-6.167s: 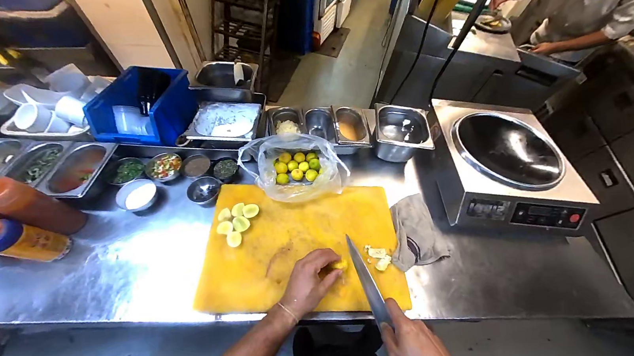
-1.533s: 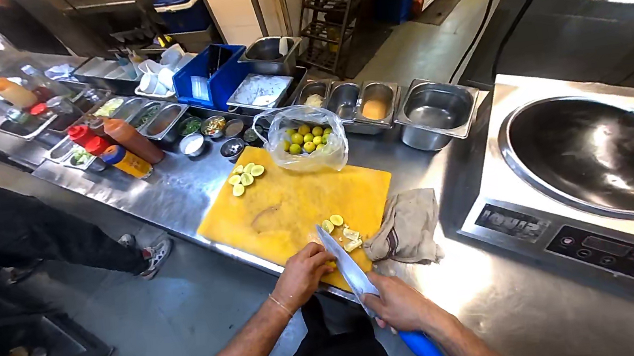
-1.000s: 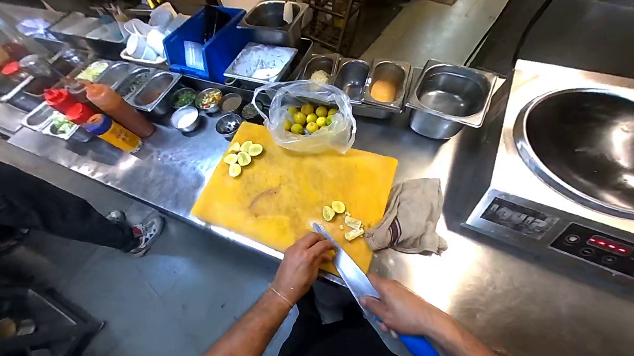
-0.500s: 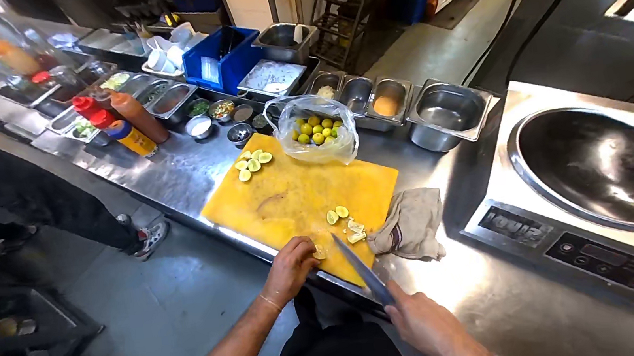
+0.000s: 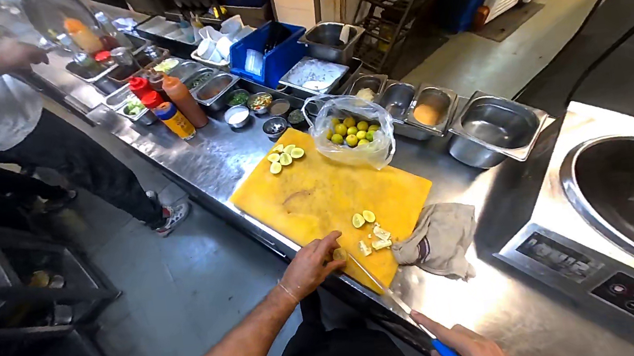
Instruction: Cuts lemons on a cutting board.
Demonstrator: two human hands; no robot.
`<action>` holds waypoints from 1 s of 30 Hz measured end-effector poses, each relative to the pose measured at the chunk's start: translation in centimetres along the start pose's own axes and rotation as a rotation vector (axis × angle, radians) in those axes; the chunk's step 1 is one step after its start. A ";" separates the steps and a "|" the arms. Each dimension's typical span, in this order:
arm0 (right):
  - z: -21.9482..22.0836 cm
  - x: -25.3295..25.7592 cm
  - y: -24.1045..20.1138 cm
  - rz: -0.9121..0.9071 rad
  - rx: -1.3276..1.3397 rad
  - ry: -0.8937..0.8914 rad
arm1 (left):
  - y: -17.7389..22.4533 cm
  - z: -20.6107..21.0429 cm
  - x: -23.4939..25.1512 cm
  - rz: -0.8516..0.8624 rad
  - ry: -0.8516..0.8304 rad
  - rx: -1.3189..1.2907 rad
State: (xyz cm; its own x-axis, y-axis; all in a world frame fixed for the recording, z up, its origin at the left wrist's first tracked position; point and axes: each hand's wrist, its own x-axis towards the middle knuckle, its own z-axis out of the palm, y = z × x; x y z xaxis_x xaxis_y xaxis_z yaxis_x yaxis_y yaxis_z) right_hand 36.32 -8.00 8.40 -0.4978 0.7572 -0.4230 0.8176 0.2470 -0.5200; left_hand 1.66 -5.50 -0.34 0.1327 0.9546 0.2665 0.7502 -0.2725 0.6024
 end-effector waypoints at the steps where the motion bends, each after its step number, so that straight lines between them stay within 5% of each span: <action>1: -0.1 -0.2 0.1 0.001 -0.011 -0.008 | 0.0 -0.1 0.1 0.016 -0.016 0.010; 30: 0.2 0.0 -1.0 0.065 -0.022 -0.102 | 0.4 -1.4 1.3 0.087 -0.199 0.087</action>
State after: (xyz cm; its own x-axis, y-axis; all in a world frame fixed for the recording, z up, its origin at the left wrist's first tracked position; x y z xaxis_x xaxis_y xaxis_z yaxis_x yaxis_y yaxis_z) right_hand 35.43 -8.31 8.78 -0.4698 0.7067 -0.5290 0.8546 0.2140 -0.4731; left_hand 1.27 -4.52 1.30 0.3178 0.9353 0.1557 0.7822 -0.3515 0.5144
